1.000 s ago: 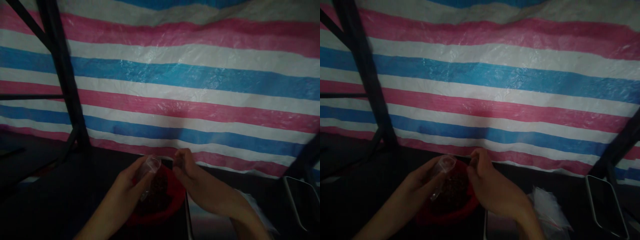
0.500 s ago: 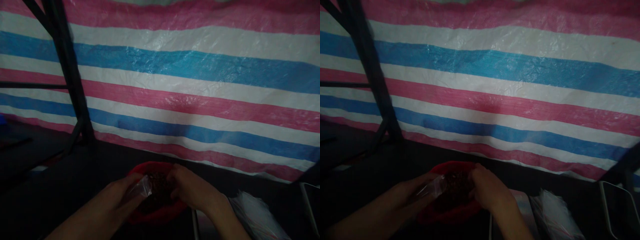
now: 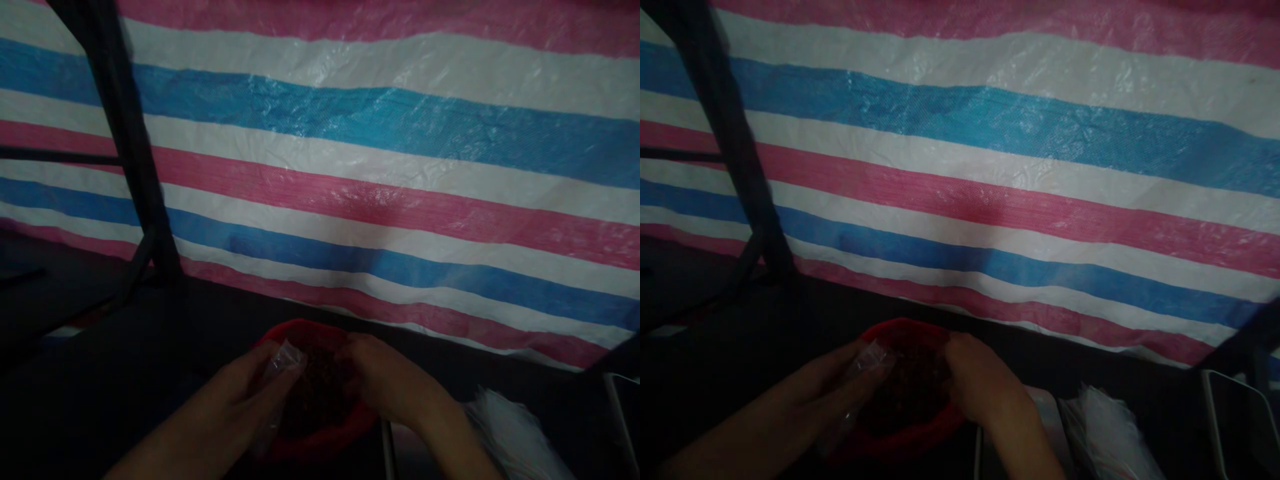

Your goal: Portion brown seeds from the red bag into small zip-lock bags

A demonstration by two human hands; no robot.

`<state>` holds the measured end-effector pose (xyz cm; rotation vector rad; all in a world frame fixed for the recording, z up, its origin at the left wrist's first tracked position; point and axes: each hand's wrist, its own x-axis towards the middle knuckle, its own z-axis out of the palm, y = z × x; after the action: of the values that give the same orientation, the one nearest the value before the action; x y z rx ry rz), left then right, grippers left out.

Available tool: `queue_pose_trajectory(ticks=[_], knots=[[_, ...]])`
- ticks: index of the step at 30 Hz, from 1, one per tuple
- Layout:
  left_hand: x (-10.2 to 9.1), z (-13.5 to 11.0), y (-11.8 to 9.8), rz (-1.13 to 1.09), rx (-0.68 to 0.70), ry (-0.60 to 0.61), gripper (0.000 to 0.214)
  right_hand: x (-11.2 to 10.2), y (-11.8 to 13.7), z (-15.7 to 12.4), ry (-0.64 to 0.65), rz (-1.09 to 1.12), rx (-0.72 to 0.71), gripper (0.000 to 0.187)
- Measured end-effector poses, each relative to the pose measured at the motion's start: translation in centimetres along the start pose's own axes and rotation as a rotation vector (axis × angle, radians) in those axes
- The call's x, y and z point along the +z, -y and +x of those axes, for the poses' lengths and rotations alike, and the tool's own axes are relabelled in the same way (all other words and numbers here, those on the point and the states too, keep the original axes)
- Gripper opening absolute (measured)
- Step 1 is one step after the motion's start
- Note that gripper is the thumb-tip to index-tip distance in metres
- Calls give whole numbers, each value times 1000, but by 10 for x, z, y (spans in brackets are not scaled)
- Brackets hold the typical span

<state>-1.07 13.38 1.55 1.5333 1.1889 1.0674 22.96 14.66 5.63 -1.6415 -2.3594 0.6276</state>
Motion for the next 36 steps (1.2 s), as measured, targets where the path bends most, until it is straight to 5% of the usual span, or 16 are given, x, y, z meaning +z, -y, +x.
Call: queue_pose_trajectory(ticks=[4,12,17,25,30,36], knots=[[9,11,-2,-204,-175,246,46,8,12,4,-31,-60,-12,49],[9,12,-15,-170,-134,68,55,27,23,17,10,0,-43,46],[6,14,-9,-206,-131,76,49,30,11,21,31,311,-95,33],[5,12,5,-232,-42,117,37,-1,0,9,-36,634,-123,33],[10,12,4,41,84,-53,29,-21,17,-3,-102,635,-127,37],[24,17,24,486,209,-242,35,-15,34,-5,-201,416,-198,41]])
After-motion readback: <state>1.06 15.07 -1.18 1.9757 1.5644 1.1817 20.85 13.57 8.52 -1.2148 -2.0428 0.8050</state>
